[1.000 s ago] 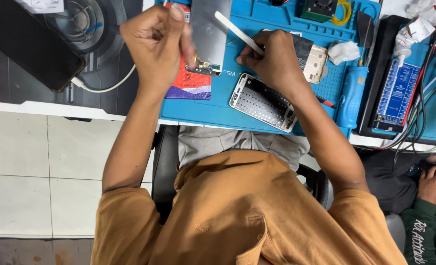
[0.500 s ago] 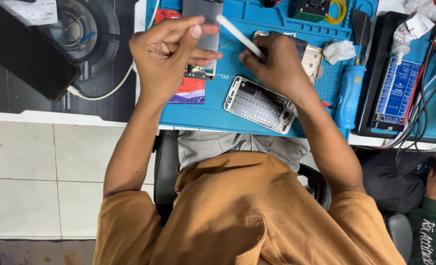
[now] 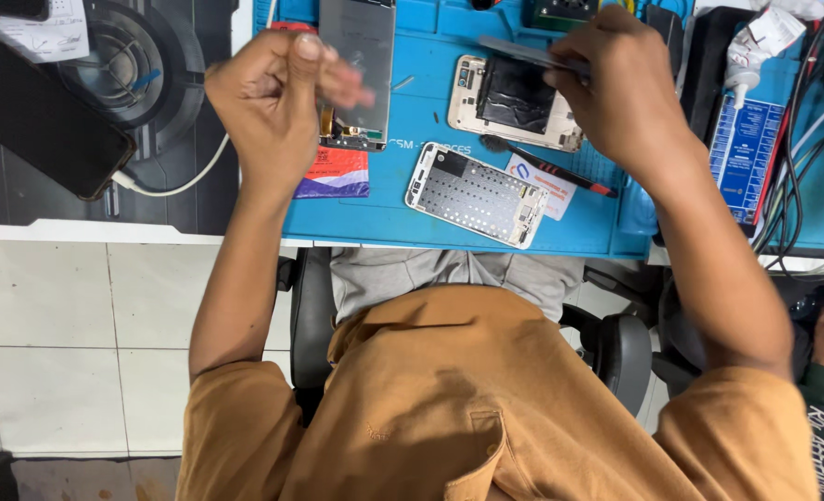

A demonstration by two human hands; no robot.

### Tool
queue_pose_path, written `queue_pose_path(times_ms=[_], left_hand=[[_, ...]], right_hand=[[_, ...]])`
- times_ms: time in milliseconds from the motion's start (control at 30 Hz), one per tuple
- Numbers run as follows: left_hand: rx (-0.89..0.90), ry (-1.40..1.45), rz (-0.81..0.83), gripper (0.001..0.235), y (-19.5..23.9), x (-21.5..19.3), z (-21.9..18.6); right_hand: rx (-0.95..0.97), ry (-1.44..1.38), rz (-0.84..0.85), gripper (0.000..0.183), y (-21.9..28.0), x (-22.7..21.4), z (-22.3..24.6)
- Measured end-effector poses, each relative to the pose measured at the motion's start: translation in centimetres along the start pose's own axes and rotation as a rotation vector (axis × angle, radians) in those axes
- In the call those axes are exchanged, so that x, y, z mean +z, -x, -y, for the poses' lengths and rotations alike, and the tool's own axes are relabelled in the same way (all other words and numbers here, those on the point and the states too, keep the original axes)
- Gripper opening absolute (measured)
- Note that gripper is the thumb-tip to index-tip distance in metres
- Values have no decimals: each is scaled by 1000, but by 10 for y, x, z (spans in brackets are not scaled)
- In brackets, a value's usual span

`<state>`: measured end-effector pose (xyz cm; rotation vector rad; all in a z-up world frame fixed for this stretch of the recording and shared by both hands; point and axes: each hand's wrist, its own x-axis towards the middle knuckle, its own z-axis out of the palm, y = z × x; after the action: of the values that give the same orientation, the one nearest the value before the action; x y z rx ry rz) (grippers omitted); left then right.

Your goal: The person disassembles a white smartphone using a screwdriver and tweezers, removes the back cover and internal components, and prepares a new screen assembly. The person handles the phone chassis, screws, and screen parts on a blue work mat.

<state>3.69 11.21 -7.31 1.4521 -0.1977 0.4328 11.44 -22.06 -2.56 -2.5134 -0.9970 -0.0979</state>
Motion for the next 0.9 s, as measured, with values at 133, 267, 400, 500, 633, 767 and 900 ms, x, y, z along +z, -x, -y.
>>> queue_pose_path(times_ms=[133,267,400,500,633,767,900], left_hand=[[159,-22,115,24,-9,-4,-11],[65,-46,38,16,-12,-15,-23],[-13,-173,-9,12,-18,-28,-22],[124,-462,60,13,-25,-30,-14],[81,-952,178,39,-41,-15,3],[-138,-1322,272,65,-42,19,19],[-190,-1374,255,81,-41,40,34]], right_hand=[[-85,106,-42,17,-27,31,-3],[-36,225,-102,16,-51,61,3],[-86,296,-148,21,-56,74,3],[-137,356,-175,22,-56,77,1],[-161,396,-170,26,-52,80,-3],[-228,509,-199,28,-51,74,-2],[-182,303,-129,24,-32,48,6]])
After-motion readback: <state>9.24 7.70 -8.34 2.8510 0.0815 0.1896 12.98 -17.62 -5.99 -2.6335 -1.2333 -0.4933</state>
